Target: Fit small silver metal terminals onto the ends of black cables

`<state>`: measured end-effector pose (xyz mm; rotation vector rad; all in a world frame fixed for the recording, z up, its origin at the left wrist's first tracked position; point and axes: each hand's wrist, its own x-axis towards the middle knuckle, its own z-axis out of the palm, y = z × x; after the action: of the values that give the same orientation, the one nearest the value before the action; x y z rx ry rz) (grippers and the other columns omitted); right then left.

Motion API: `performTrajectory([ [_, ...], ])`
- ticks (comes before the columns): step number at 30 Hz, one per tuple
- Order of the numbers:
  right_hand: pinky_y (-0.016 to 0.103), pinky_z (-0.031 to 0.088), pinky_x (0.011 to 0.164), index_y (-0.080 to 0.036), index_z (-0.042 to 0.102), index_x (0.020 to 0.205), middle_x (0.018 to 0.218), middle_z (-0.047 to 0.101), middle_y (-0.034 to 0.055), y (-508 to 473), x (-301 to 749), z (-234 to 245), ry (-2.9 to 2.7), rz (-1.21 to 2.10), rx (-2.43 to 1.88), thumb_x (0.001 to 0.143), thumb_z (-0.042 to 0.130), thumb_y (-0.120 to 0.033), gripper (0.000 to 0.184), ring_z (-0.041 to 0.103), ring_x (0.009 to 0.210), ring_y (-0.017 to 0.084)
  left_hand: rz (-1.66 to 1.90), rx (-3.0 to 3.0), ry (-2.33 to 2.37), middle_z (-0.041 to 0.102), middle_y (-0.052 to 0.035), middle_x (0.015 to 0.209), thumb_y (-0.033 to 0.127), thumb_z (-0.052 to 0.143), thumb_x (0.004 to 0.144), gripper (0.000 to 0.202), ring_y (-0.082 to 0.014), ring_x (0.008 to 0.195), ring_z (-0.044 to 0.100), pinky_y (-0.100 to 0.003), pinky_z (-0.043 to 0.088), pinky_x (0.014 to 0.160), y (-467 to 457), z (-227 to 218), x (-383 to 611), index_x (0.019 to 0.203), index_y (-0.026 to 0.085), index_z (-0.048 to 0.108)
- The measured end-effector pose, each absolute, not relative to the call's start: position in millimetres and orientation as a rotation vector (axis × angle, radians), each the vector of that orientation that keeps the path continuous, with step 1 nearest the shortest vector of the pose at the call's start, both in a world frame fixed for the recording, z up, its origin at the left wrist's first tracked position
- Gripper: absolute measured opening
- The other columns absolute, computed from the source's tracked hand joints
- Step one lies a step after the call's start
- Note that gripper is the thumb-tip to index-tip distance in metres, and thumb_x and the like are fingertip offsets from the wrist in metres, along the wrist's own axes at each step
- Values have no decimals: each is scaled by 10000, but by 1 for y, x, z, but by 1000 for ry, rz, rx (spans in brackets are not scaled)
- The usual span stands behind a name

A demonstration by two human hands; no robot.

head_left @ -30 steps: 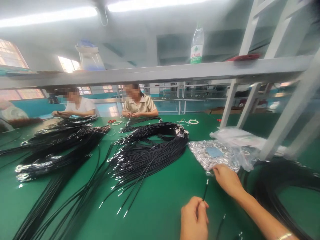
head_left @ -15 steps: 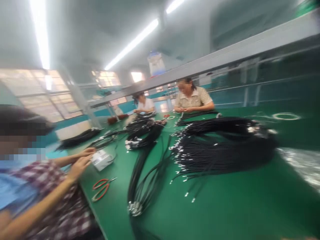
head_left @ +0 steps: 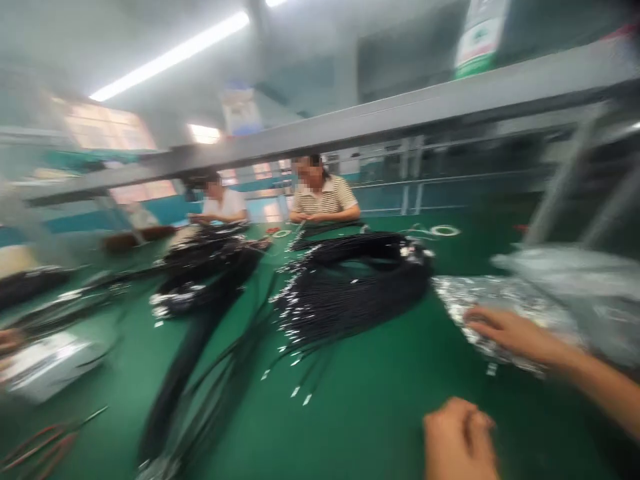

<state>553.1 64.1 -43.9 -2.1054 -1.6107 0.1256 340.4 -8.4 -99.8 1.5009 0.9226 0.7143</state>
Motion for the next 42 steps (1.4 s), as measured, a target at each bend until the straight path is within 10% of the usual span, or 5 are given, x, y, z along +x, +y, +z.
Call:
performTrajectory([
  [5, 240, 427, 668, -220, 685, 864, 779, 684, 11, 38, 576, -24, -1789, 387, -2215, 882, 491, -253, 198, 614, 733, 174, 780, 1690, 880, 466, 29, 500, 319, 398, 898, 305, -125, 482, 435, -239, 307, 508, -2, -98, 346, 783, 154, 626],
  [20, 351, 409, 843, -203, 638, 1076, 1152, 557, 95, 48, 543, -26, -1778, 59, -2420, 839, 613, -253, 243, 518, 1056, 253, 726, 1725, 820, 432, 37, 542, 465, 365, 901, 398, -126, 520, 428, -223, 315, 533, 0, -82, 336, 819, 157, 605],
  [29, 369, 491, 806, -146, 613, 980, 956, 619, 42, 56, 565, -15, -1618, 209, -2602, 904, 579, -314, 187, 592, 863, 173, 660, 1749, 832, 408, 43, 559, 370, 358, 915, 330, -123, 532, 379, -229, 265, 529, -3, -74, 336, 819, 158, 593],
  [42, 442, 445, 903, -92, 494, 1243, 1230, 539, 191, 24, 566, -23, -1206, 190, -2814, 869, 510, -592, 624, 563, 1072, 272, 660, 1738, 811, 407, 46, 563, 367, 383, 901, 285, -126, 546, 390, -218, 278, 546, -5, -67, 335, 749, 187, 543],
])
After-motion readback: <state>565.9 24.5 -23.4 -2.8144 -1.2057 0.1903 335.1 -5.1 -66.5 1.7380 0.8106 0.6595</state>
